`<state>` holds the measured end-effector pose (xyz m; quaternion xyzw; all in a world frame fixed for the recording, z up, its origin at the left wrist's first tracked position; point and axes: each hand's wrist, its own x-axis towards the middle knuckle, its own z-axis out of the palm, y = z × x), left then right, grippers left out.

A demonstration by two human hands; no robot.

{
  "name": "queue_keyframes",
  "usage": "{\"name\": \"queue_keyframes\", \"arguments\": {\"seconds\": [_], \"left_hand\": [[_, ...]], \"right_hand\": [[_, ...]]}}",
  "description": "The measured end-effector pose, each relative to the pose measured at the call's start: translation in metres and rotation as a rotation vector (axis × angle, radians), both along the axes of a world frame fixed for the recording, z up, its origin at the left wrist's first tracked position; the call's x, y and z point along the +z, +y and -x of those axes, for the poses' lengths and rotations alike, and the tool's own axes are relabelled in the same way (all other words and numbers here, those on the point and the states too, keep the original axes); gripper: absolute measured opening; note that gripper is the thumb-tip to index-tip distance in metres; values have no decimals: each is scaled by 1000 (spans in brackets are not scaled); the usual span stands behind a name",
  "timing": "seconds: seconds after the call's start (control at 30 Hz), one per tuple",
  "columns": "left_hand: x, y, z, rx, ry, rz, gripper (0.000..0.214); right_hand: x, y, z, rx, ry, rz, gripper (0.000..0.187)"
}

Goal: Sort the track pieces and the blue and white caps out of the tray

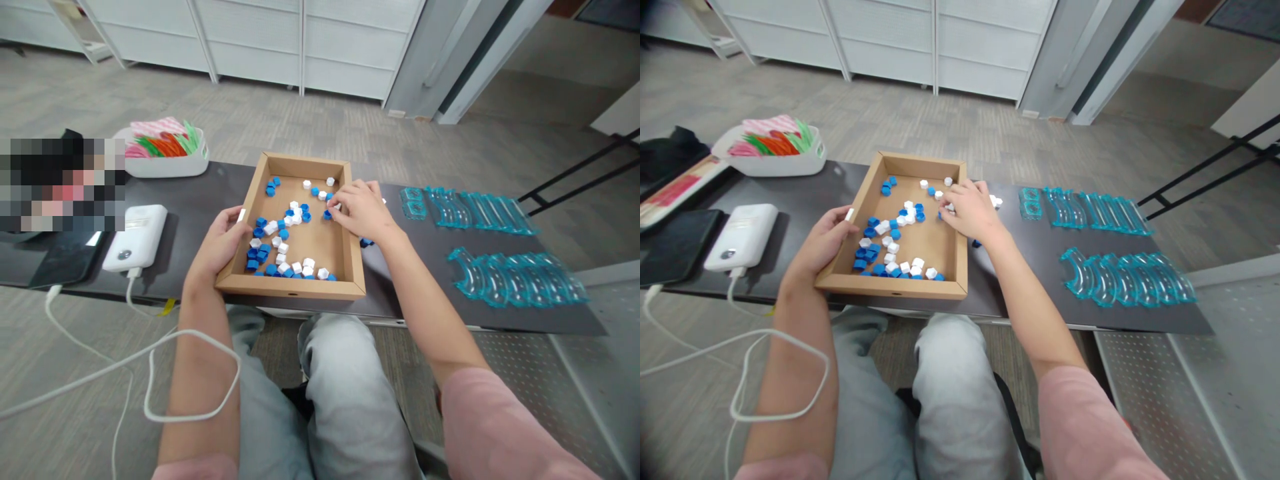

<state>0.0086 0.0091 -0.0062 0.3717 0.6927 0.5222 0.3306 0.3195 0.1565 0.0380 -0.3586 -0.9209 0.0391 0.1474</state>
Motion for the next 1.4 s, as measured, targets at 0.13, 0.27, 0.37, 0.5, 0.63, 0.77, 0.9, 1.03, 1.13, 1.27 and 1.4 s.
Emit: {"name": "queue_keyframes", "arguments": {"seconds": [0.13, 0.27, 0.37, 0.5, 0.63, 0.77, 0.9, 1.03, 1.13, 1.27, 1.4], "left_hand": [[0, 0, -1, 3, -8, 1, 62], [2, 1, -3, 9, -13, 8, 62], [3, 0, -3, 8, -12, 15, 61], [4, -1, -3, 6, 1, 20, 61], [7, -2, -5, 6, 8, 38, 62], [8, -2, -5, 11, 10, 47, 63], [7, -2, -4, 5, 2, 43, 65], [9, -1, -5, 15, -7, 42, 64], [12, -1, -6, 29, -11, 44, 59], [14, -1, -6, 22, -18, 53, 54], [13, -2, -4, 19, -31, 55, 52]], "right_hand": [[3, -4, 0, -24, -177, 36, 46], [4, -5, 1, -18, -263, 69, 52], [2, -3, 2, -1, -259, 81, 50], [-5, 4, -2, 17, -88, 69, 31], [-7, 12, -8, 14, 105, 78, 18], [-4, 18, -14, -57, 253, 132, 28], [-1, 30, -30, -193, 372, 160, 51], [-5, 52, -58, -315, 444, 122, 45], [-14, 69, -81, -410, 443, 113, 36], [-25, 82, -105, -501, 385, 125, 30], [-29, 84, -117, -526, 271, 201, 30]]}}
